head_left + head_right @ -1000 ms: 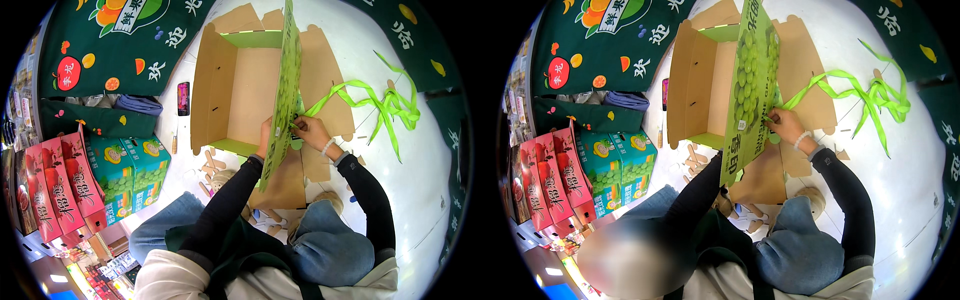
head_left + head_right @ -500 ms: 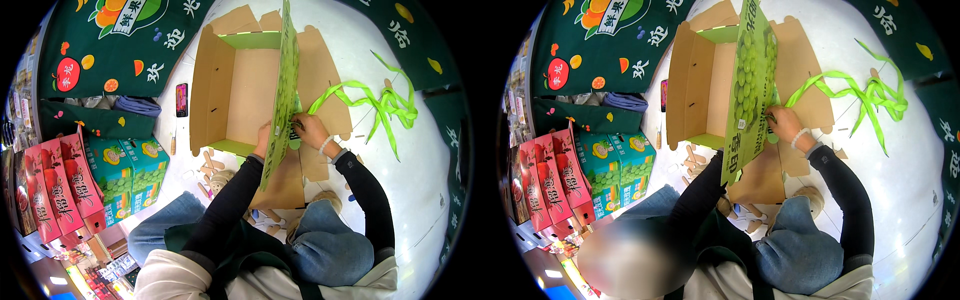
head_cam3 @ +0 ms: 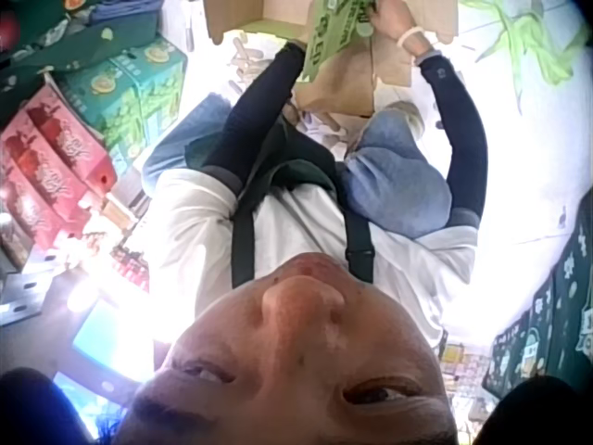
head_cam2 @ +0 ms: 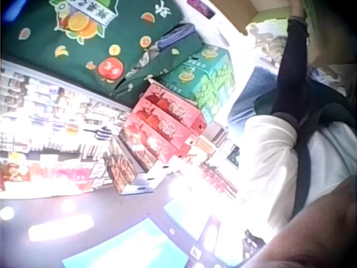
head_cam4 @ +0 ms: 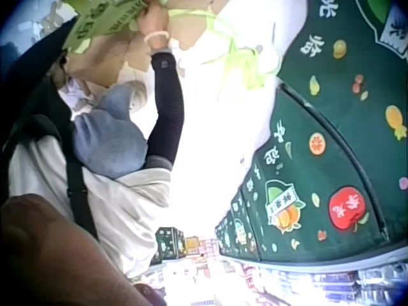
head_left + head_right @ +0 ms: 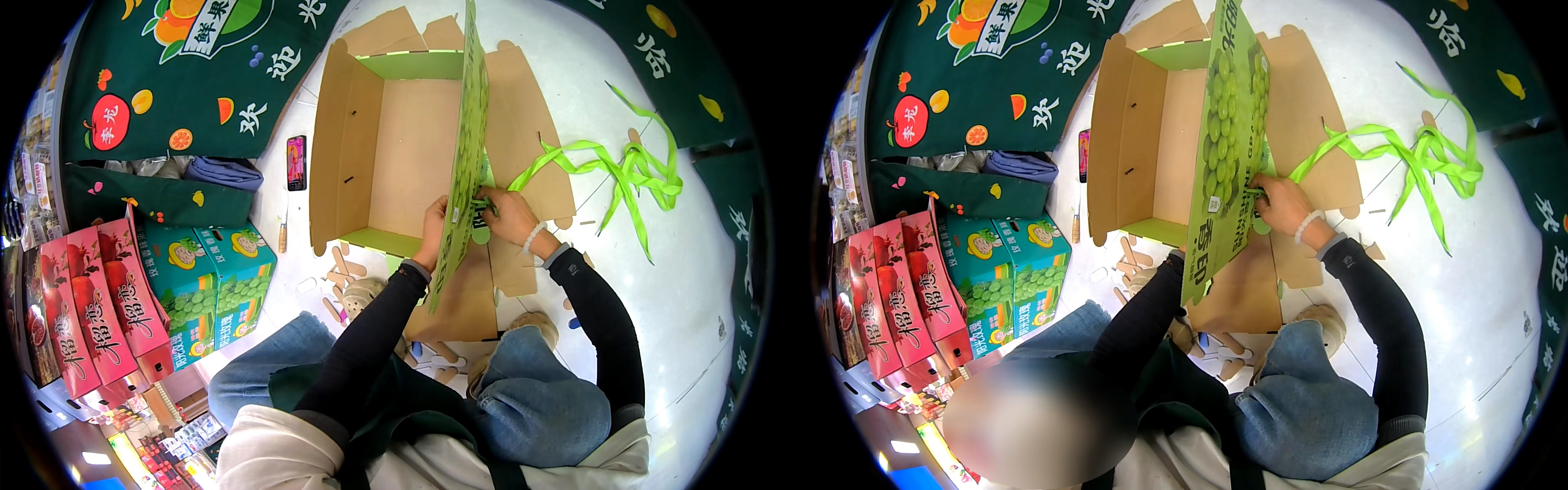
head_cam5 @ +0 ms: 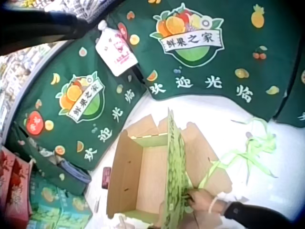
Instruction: The person sits on the floor and assembles a flat-packed cardboard box by folding the flaps and securing them with green tape. They then attach a green plastic handle to the box using a small metal fastener.
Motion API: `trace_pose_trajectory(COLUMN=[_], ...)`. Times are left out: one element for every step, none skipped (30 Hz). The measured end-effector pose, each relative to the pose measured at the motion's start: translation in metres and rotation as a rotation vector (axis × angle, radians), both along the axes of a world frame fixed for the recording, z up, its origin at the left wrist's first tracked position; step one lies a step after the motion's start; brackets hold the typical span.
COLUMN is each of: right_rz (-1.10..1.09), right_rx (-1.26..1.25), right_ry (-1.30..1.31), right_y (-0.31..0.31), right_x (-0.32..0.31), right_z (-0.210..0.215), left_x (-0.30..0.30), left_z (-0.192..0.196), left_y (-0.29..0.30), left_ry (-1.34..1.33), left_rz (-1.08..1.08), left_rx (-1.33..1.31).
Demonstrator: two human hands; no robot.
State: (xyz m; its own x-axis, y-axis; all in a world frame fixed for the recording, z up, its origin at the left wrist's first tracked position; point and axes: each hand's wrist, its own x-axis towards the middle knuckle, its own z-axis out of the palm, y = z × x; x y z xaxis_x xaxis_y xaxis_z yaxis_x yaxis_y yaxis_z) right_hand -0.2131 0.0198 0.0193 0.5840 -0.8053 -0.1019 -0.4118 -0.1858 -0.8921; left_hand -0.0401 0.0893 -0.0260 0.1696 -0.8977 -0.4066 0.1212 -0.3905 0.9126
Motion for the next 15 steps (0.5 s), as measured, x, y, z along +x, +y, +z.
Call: trace_pose_trajectory(right_rz=[0.013, 0.024, 0.038, 0.052, 0.057, 0.065, 0.072, 0.081, 0.085, 0.089, 0.094, 0.099, 0.1, 0.12, 0.143], right_rx=[-0.015, -0.018, -0.021, -0.025, -0.013, -0.003, 0.006, 0.019, 0.034, 0.05, 0.054, 0.057, 0.06, 0.01, -0.042], right_ry=[0.003, 0.033, 0.058, 0.085, 0.089, 0.09, 0.092, 0.09, 0.096, 0.102, 0.098, 0.092, 0.092, 0.07, 0.047], right_y=[0.0, 0.001, 0.001, 0.001, 0.001, 0.0, -0.001, -0.001, -0.002, -0.003, -0.003, -0.003, -0.004, -0.005, -0.005], right_x=[-0.001, -0.002, -0.001, 0.0, 0.0, 0.001, 0.002, 0.003, 0.001, -0.001, -0.003, -0.006, -0.011, -0.015, -0.019], right_z=[-0.003, -0.006, -0.006, -0.006, -0.006, -0.004, -0.002, -0.001, -0.002, -0.003, -0.005, -0.008, -0.011, -0.015, -0.019], left_x=[-0.003, -0.006, -0.007, -0.008, -0.009, -0.006, -0.004, -0.001, -0.003, -0.005, -0.001, 0.001, 0.001, 0.004, 0.014], left_z=[0.009, 0.017, 0.025, 0.031, 0.037, 0.036, 0.036, 0.029, 0.033, 0.037, 0.043, 0.062, 0.083, 0.111, 0.13], left_y=[-0.003, -0.005, -0.007, -0.007, -0.005, -0.003, -0.001, 0.001, 0.0, -0.002, -0.001, -0.002, -0.003, 0.0, 0.006], left_ry=[-0.003, -0.006, -0.014, 0.059, 0.132, 0.162, 0.192, 0.182, 0.162, 0.142, 0.105, 0.067, -0.082, -0.244, -0.408], left_rz=[0.0, 0.0, 0.002, 0.028, 0.053, 0.068, 0.084, 0.086, 0.067, 0.049, 0.013, -0.022, -0.223, -0.418, -0.61], left_rx=[-0.004, -0.009, -0.014, 0.056, 0.126, 0.156, 0.186, 0.177, 0.177, 0.176, 0.179, 0.181, 0.094, 0.006, -0.083])
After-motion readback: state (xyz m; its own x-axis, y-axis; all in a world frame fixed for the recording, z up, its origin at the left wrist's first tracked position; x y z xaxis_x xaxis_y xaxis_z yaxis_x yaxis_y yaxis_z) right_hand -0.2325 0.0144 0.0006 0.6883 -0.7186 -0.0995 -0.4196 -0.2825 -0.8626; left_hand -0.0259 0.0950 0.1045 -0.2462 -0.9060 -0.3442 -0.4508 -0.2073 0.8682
